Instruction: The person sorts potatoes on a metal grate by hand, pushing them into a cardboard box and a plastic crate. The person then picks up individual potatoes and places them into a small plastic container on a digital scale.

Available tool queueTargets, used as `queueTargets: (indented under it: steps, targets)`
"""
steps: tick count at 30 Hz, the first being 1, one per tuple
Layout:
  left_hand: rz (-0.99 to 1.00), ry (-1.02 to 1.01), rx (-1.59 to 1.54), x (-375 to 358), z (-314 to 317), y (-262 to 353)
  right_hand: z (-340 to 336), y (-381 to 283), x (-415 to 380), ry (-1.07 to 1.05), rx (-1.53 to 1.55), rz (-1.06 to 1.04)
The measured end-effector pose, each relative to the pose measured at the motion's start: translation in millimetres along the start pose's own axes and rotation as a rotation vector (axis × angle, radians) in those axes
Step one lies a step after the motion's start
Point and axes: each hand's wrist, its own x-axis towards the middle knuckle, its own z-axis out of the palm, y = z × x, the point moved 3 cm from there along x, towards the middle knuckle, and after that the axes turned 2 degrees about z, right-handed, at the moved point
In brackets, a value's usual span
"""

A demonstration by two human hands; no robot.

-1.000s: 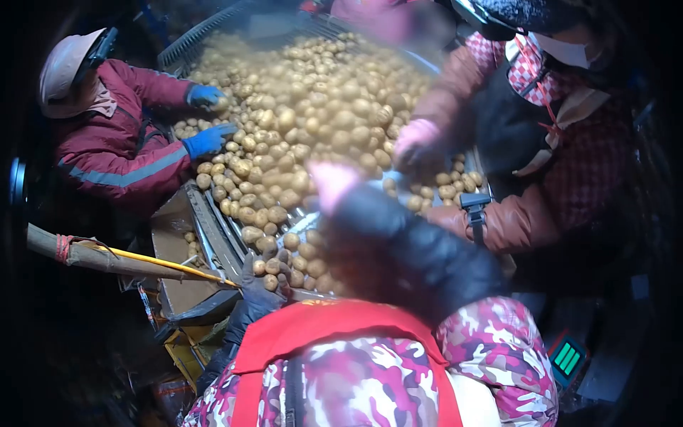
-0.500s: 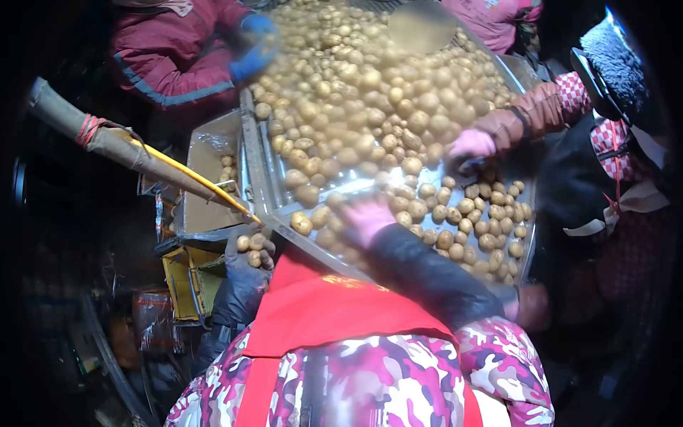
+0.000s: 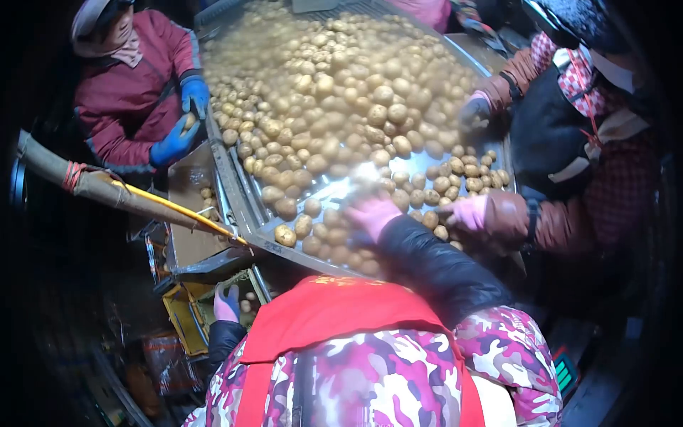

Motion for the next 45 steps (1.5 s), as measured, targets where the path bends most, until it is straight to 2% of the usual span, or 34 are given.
queueTargets:
  steps: [1, 3, 4, 7, 9, 12, 13, 14, 15, 16, 18, 19, 20, 22, 24, 26, 28, 29, 30, 32, 35, 38, 39, 40, 42, 43, 45]
  targets:
    - [0.153, 0.046, 0.068, -13, 19, 48, 21, 14, 1, 0.072, -0.019, 0.058]
    - [0.625, 0.017, 0.146, 0, 44, 59, 38, 44, -5, 0.123, -0.069, 0.196]
    - [0.906, -0.006, 0.324, -10, 63, 104, 34, 56, -12, 0.156, -0.062, 0.268]
    - [1.033, -0.122, 0.393, 5, 102, 148, 43, 80, -34, -0.046, -0.066, 0.446]
    - [1.148, -0.136, 0.522, 15, 125, 171, 52, 76, -49, 0.02, -0.064, 0.632]
    - [1.064, -0.169, 0.695, 75, 157, 162, 58, 53, -70, 0.036, 0.077, 0.788]
    - [0.991, -0.155, 0.765, 79, 164, 174, 53, 30, -79, 0.045, -0.004, 0.763]
    - [0.919, -0.136, 0.832, 83, 172, 187, 48, 8, -91, -0.036, -0.009, 0.722]
    - [0.926, -0.1, 0.819, 104, 182, 182, 45, -13, -99, -0.126, 0.022, 0.725]
    - [0.8, -0.089, 0.828, 107, 193, 191, 49, -36, -119, 0.033, 0.072, 0.633]
    - [0.591, -0.165, 0.941, 100, 217, 200, 60, -49, -146, -0.094, 0.091, 0.618]
    - [0.646, -0.101, 0.925, 95, 235, 193, 57, -54, -157, -0.082, 0.098, 0.632]
    - [0.735, -0.156, 0.997, 90, 251, 183, 54, -60, -165, -0.071, 0.11, 0.644]
    - [0.848, -0.324, 1.013, 50, 267, 196, 53, -73, -178, -0.038, 0.135, 0.65]
    - [1.089, -0.649, 1.073, 8, 294, 172, 51, -79, -183, 0.01, 0.15, 0.623]
    - [1.097, -0.578, 0.971, -48, 285, 171, 47, -85, -185, 0.01, 0.117, 0.587]
    - [1.248, -0.671, 0.958, -58, 269, 167, 40, -89, -177, -0.03, 0.115, 0.497]
    - [1.36, -0.679, 0.839, -64, 259, 163, 34, -92, -172, -0.006, 0.077, 0.423]
    - [1.384, -0.763, 0.801, -68, 248, 165, 33, -89, -168, -0.014, 0.088, 0.403]
    - [1.455, -0.716, 0.758, -61, 246, 156, 33, -78, -161, -0.035, 0.11, 0.358]
    - [1.527, -0.566, 0.542, -63, 264, 203, 32, -65, -160, -0.002, 0.209, 0.283]
    - [1.433, -0.649, 0.917, -60, 320, 223, 43, -49, -159, -0.1, 0.268, 0.249]
    - [1.44, -0.583, 0.992, -57, 337, 223, 55, -40, -163, -0.017, 0.289, 0.227]
    - [1.445, -0.514, 1.066, -57, 352, 228, 49, -30, -165, 0.062, 0.259, 0.279]
    - [1.323, -0.539, 1.239, -59, 373, 234, 35, -10, -170, 0.22, 0.201, 0.383]
    - [1.273, -0.547, 1.281, -60, 380, 236, 28, 5, -169, 0.288, 0.057, 0.463]
    - [1.188, -0.563, 1.332, -58, 387, 243, 16, 36, -160, 0.153, 0.018, 0.632]
